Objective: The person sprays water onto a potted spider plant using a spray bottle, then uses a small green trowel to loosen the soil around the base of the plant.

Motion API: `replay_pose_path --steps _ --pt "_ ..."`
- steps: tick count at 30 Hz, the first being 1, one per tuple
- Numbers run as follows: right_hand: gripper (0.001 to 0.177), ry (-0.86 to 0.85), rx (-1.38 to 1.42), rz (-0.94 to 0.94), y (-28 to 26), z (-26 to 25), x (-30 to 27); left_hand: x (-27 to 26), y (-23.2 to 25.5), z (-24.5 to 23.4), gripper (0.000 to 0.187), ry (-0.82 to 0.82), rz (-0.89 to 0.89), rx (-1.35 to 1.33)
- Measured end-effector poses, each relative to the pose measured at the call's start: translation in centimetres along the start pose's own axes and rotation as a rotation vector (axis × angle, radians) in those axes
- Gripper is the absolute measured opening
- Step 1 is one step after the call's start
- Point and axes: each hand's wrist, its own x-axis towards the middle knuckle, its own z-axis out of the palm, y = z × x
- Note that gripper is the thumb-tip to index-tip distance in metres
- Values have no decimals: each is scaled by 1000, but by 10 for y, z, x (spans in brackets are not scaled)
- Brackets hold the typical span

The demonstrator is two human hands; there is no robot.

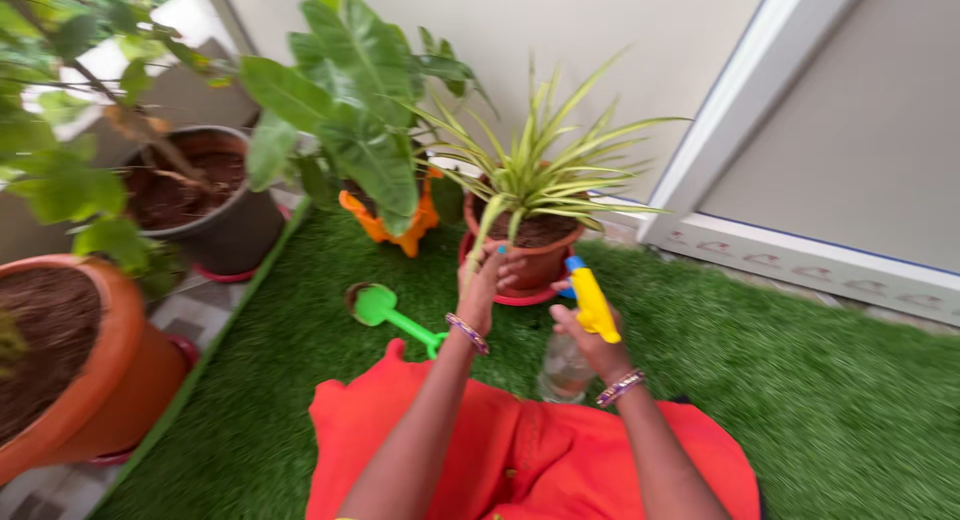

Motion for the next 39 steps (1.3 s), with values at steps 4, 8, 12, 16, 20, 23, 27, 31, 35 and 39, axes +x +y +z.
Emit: replay_pose_path --steps 4,8,12,16,20,23,27,31,35,39 --pt "59 -129 104 -104 -3 -1 2 -10 15 19 32 -65 -37 -39" --pt "76 -243 205 -142 -6 -2 5 -7 21 27 34 -104 -88 -72" --pt "84 -290 165 -116 -10 -5 9 1 25 25 36 -138 -108 -105" --pt "86 -287 140 -107 -10 -2 10 4 29 25 41 -163 -89 -125" --pt "82 -265 103 -91 -7 3 10 4 29 23 43 -184 -89 -142" --pt "79 -275 133 -75 -5 4 10 6 28 20 44 -216 -89 -148" --pt "69 -296 153 -99 -3 4 8 7 25 17 44 -205 -102 -162" --pt "67 -280 117 -128 -9 2 9 7 25 17 46 -227 -114 -222" --pt "70 -229 17 -131 -21 6 8 6 25 17 46 -230 -115 -220" --pt "67 -206 -9 -109 -29 11 13 6 26 18 44 -179 -127 -177"
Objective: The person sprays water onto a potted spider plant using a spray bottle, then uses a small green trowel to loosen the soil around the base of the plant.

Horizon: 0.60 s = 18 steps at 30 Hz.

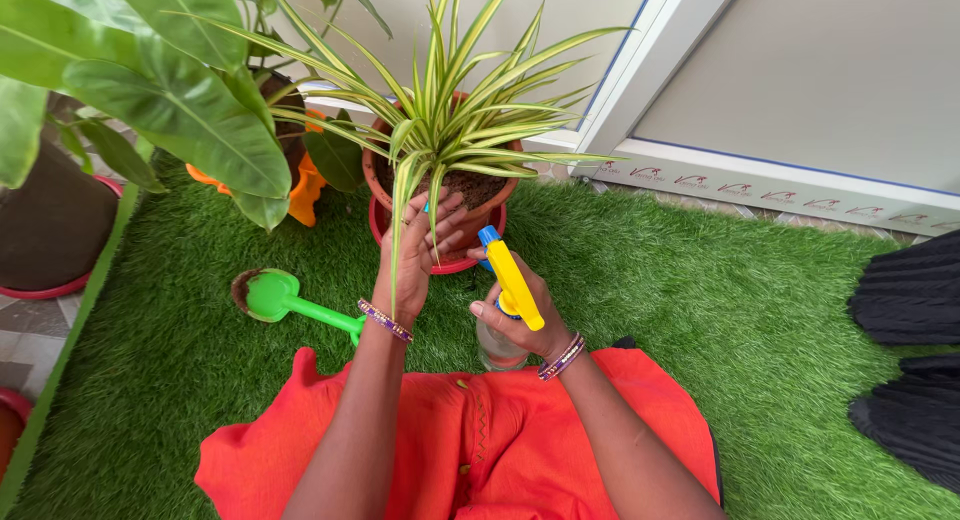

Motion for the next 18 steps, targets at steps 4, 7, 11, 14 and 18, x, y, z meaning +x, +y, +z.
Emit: replay_pose_path --steps 4,7,11,14,18 --pt "67 -3 -23 14 -3 1 -2 3 1 2 44 42 49 52" --pt "68 -8 -45 31 -2 1 -2 1 0 3 45 84 30 44" --pt "68 0 -54 5 -2 2 0 2 2 2 49 72 53 59" --pt "70 -7 -40 9 -4 2 0 1 2 3 50 70 45 61" --pt "68 10 -48 9 -3 3 0 1 3 4 53 58 32 69"
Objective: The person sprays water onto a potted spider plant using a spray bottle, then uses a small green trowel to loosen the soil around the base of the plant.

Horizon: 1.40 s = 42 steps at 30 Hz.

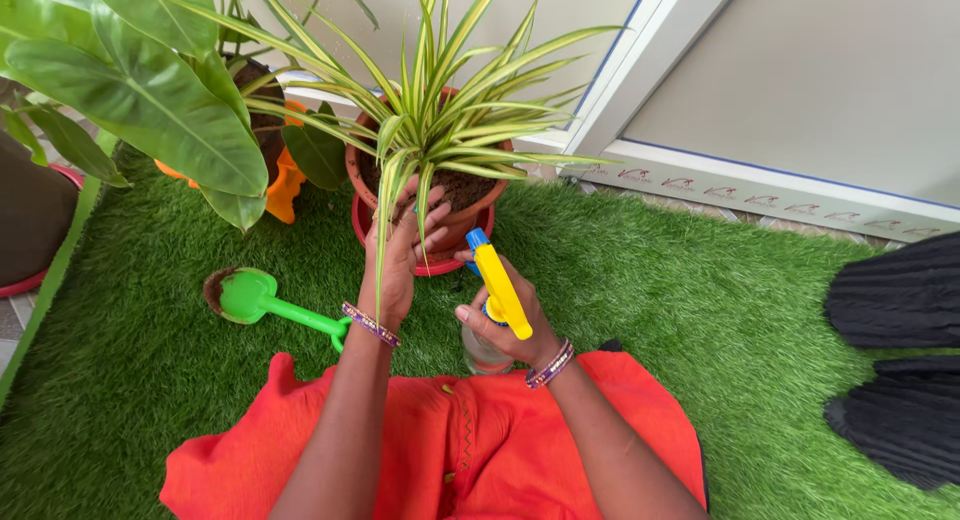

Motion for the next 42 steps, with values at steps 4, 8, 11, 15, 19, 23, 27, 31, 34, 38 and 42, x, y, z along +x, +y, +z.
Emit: replay_pose_path --steps 4,8,11,15,19,23,27,31,34,38,42 --pt "64 49 5 -6 4 4 0 -2 -1 -1 54 4 6 11" --pt "58 128 -86 -84 4 6 -4 1 4 2 54 7 11 18" --pt "52 151 -199 -83 3 3 -8 -2 4 1 53 37 26 11" --pt "48 130 -86 -26 0 0 -10 0 4 -3 48 42 53 -14" --pt "48 115 -88 -65 -5 -4 -11 2 1 -3 41 39 156 62" --pt "48 121 -126 -87 -7 -5 -14 3 -2 -6 34 36 227 125" --pt "47 125 -129 -32 -8 -7 -15 5 -3 -8 31 87 252 157" --pt "48 129 -131 -34 -9 -7 -14 7 -7 -9 29 62 299 147" --pt "48 128 -122 -30 -9 -8 -15 7 -9 -11 27 74 291 151" --pt "48 136 -147 -51 -9 -8 -14 7 -7 -9 27 74 294 154" --pt "47 132 -125 -39 -8 -8 -15 4 -4 -7 30 80 272 182"
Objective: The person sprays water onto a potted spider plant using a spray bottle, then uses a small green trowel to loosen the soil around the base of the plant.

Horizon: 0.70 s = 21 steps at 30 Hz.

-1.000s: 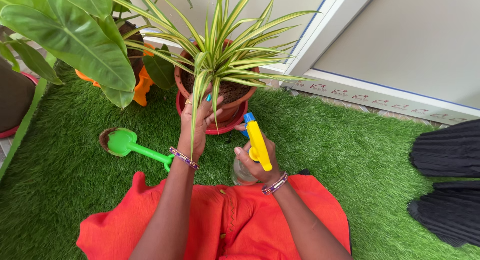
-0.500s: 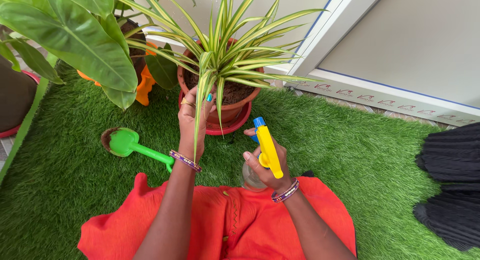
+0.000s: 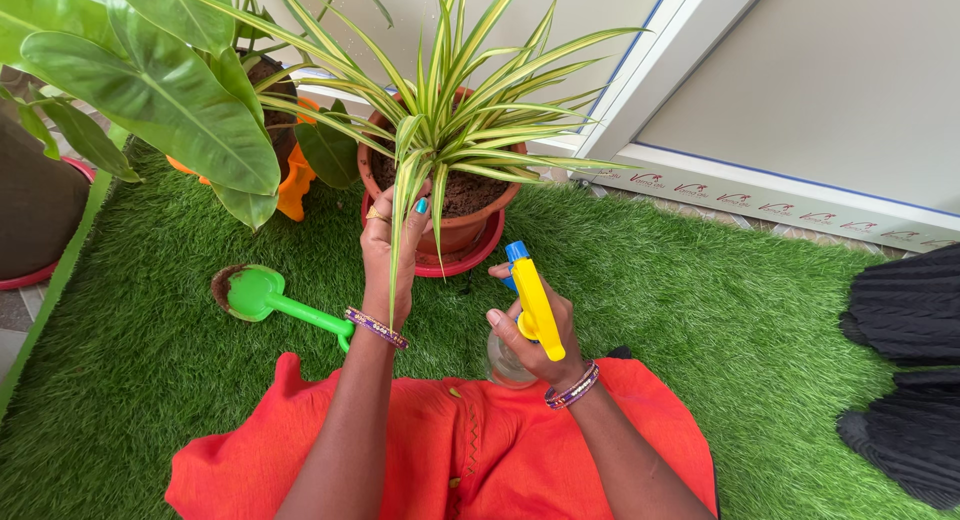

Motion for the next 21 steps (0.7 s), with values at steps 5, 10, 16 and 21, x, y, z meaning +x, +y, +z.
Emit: replay_pose_path --steps 5,10,16,21 --pt "47 0 5 20 0 0 2 1 -3 -1 30 -6 10 -15" --pt "47 -1 -9 37 0 1 2 0 -7 -4 31 -12 33 -2" --pt "46 4 -20 39 -1 2 4 -1 -4 0 32 -13 163 68" --pt "47 12 -36 33 -1 2 4 -3 -3 4 35 32 212 159"
